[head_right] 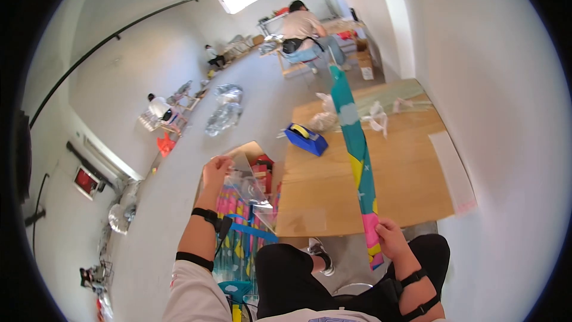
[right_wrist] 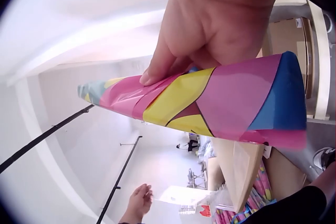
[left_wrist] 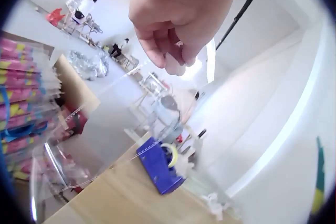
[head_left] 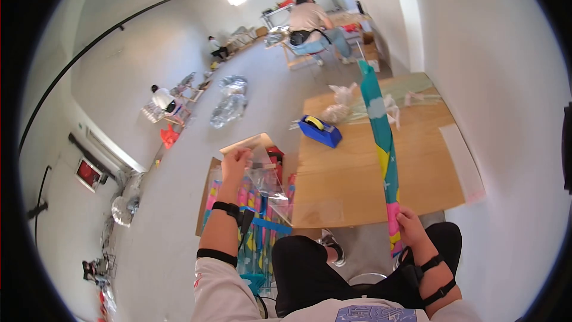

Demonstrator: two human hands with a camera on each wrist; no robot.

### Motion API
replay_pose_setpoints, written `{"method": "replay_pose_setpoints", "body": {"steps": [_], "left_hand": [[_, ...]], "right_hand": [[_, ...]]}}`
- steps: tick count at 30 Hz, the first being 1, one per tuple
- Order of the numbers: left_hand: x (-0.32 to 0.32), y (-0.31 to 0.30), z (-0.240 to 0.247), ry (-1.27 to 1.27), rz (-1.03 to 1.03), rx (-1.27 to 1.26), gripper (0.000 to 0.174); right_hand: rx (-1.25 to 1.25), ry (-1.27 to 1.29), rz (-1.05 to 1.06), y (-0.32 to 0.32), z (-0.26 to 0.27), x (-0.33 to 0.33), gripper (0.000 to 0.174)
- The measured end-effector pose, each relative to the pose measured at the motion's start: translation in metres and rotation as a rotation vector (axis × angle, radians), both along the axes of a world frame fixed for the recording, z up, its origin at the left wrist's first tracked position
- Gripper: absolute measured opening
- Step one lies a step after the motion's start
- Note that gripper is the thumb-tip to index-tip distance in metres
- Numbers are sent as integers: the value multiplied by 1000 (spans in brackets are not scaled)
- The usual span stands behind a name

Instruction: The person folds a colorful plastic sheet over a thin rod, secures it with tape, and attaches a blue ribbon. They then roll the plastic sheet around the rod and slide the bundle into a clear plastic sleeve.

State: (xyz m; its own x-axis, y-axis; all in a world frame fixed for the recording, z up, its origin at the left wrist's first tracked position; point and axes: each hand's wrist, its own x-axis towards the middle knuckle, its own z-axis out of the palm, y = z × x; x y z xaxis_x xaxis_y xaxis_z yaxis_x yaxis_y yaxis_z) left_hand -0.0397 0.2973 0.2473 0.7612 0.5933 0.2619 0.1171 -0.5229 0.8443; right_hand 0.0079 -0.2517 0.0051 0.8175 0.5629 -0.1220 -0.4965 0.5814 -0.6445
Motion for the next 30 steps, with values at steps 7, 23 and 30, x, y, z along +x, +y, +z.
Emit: {"method": "replay_pose_setpoints", "body": {"steps": [7, 23, 30], "left_hand": [[-95, -29, 134, -274, -25, -185, 21], [-175, -108, 128, -350, 17, 588, 16], [-199, -136, 107, -384, 41, 556, 21]], "right_hand": [[-222, -133, -33, 6, 50, 9, 14], [-1268, -1439, -744, -100, 337, -2, 15], [-1297, -1703, -778, -129, 392, -15, 17]]}}
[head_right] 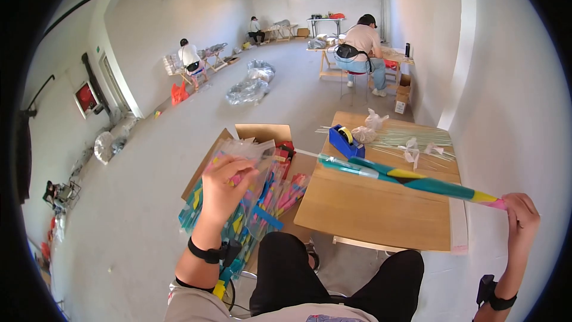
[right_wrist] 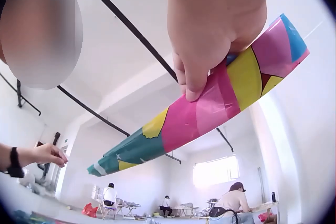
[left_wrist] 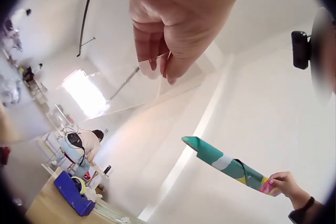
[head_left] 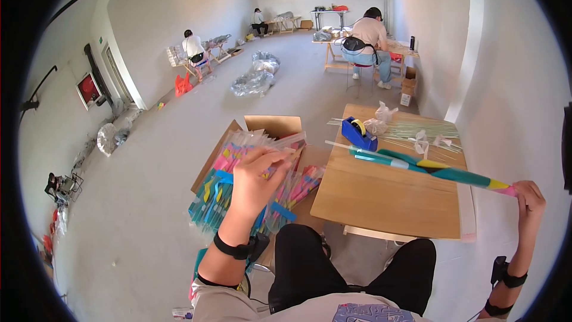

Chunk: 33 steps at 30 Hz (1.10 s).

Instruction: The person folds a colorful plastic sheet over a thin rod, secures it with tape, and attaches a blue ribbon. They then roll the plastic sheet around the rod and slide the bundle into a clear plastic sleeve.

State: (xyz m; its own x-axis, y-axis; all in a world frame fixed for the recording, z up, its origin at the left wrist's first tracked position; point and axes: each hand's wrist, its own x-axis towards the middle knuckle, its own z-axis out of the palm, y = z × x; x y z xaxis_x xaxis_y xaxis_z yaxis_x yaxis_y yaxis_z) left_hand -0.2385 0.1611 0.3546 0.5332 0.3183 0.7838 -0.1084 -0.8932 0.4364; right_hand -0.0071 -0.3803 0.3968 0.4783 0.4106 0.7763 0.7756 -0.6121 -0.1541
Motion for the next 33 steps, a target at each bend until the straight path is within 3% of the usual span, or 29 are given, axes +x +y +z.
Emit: {"method": "replay_pose_setpoints", "body": {"steps": [5, 7, 10, 16, 22, 28, 33], "left_hand": [[-17, 7, -48, 34, 35, -107, 14], [-20, 7, -68, -35, 65, -393, 12], [-23, 4, -91, -158, 82, -601, 11], [-30, -4, -123, -247, -16, -801, 6], [-40, -14, -151, -151, 12, -970, 6], [-41, -17, -165, -39, 197, -681, 6], [-41, -18, -168, -38, 146, -634, 8]], "right_hand": [[-52, -36, 14, -4, 2, -7, 20], [-108, -115, 3, -3, -2, -11, 21], [-136, -159, -13, -1, -9, -18, 20], [-237, -196, -19, -4, -14, -28, 26], [-352, -298, -8, -9, -14, -25, 30], [-382, -345, -63, -16, -21, -21, 31], [-402, -322, -15, -17, -22, -22, 30]]}}
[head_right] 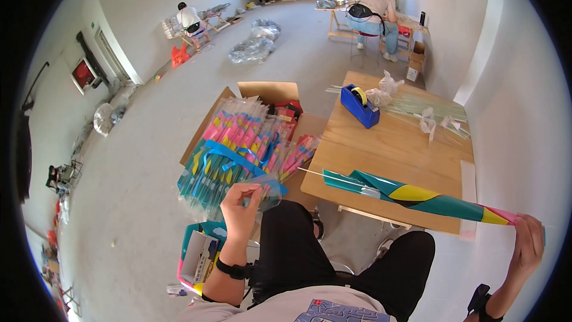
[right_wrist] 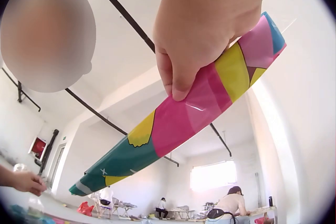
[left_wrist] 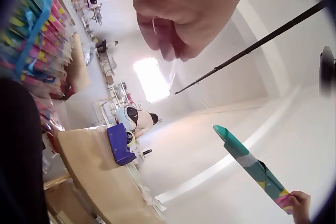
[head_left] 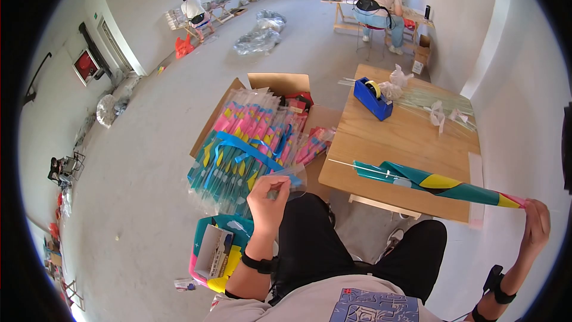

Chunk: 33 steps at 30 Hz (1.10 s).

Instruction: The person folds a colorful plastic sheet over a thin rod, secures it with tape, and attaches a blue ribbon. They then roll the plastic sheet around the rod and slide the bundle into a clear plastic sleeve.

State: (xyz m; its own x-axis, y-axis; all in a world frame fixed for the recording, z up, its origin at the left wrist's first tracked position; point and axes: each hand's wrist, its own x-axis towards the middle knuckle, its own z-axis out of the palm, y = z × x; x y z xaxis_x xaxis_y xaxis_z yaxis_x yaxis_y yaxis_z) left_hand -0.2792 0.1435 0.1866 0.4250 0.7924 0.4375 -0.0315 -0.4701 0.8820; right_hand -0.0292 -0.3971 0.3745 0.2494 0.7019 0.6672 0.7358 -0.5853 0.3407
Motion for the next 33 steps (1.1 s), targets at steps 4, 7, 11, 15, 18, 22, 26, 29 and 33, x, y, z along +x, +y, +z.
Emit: {"method": "replay_pose_setpoints", "body": {"steps": [4, 7, 11, 15, 18, 22, 26, 29, 33], "left_hand": [[0, 0, -1, 94, -40, 73, 11], [3, -8, 2, 43, -8, -172, 12], [7, -8, 0, 53, 0, -114, 14], [5, -6, -2, 155, 38, 14, 20], [5, -7, -1, 177, 39, 62, 30], [8, -12, 6, 152, 5, -7, 41], [6, -11, 6, 124, -24, -33, 29], [2, -6, 2, 182, -64, 102, 19], [3, -11, 14, 193, -78, 273, 14]], "right_hand": [[-44, -34, -15, -7, -6, 1, 30], [30, 6, -32, -12, -16, 1, 30], [67, 29, -47, -13, -20, -2, 30], [48, 30, -30, -14, -20, -2, 29], [53, 39, -18, -14, -22, -3, 29], [61, 45, -36, -15, -25, -1, 28], [73, 50, -53, -12, -25, -3, 27], [72, 58, -60, -12, -26, -3, 25], [84, 70, -52, -11, -26, -3, 24]]}}
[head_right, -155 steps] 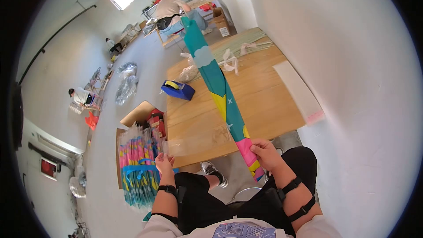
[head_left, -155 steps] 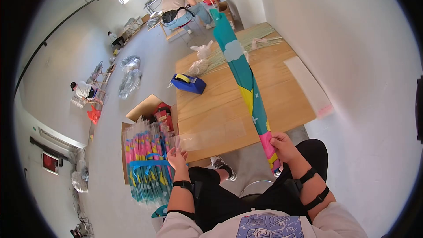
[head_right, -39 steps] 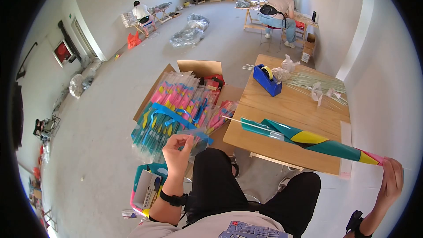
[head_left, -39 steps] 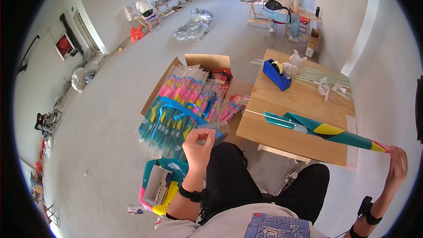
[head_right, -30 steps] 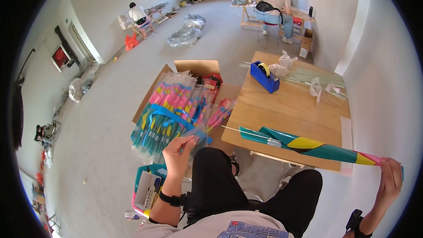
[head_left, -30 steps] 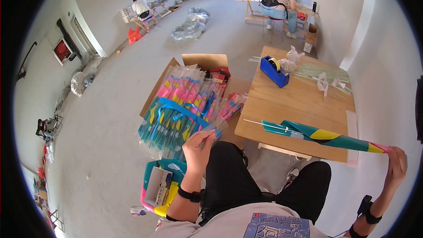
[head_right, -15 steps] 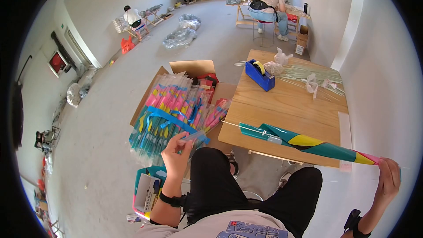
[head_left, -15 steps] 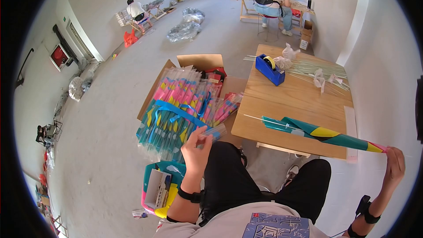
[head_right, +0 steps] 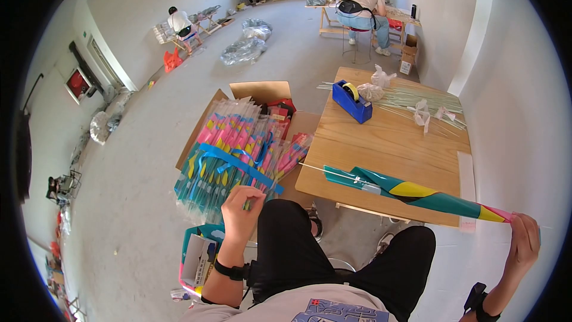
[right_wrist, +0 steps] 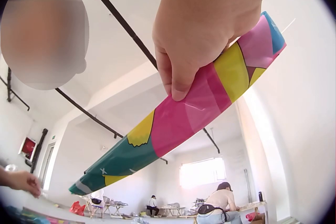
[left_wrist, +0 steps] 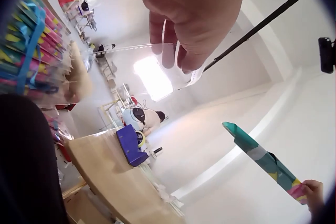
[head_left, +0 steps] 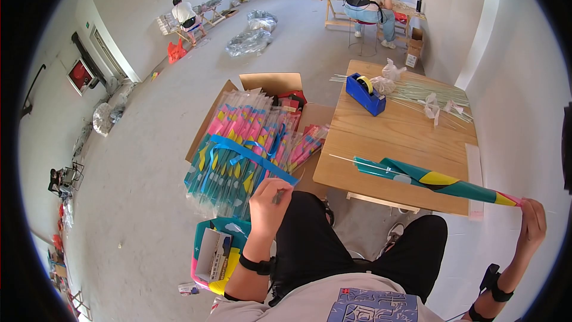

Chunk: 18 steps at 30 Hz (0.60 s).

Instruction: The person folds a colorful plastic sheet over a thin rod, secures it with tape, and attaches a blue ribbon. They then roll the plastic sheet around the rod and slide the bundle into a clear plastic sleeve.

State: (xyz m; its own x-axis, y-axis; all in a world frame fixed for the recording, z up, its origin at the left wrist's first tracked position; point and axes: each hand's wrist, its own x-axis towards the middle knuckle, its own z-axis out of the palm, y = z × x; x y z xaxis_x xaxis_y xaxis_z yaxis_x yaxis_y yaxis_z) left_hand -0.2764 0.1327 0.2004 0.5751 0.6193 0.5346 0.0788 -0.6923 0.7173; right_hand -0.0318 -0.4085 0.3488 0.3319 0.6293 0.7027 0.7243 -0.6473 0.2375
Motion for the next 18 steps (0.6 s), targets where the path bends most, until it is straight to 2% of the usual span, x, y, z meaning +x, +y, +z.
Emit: {"method": "replay_pose_setpoints", "body": {"steps": [5, 7, 8, 10, 13, 18], "left_hand": [[-1, -2, -1, 32, 20, 22, 11], [0, -1, -4, -25, -13, -207, 13], [1, 0, -6, -25, -14, -207, 13], [2, 2, -10, -144, -66, -432, 24], [3, 6, -11, -151, -65, -353, 34], [4, 3, -3, -135, -36, -368, 36]], "right_hand": [[-1, -3, -8, 1, 0, -1, 25], [14, 6, -6, 2, -1, -1, 25], [14, 5, -6, 2, -1, -1, 25], [7, 8, 3, 1, -1, -1, 26], [11, 19, -3, 1, -2, -1, 26], [19, 13, 1, 3, -3, -1, 26]]}}
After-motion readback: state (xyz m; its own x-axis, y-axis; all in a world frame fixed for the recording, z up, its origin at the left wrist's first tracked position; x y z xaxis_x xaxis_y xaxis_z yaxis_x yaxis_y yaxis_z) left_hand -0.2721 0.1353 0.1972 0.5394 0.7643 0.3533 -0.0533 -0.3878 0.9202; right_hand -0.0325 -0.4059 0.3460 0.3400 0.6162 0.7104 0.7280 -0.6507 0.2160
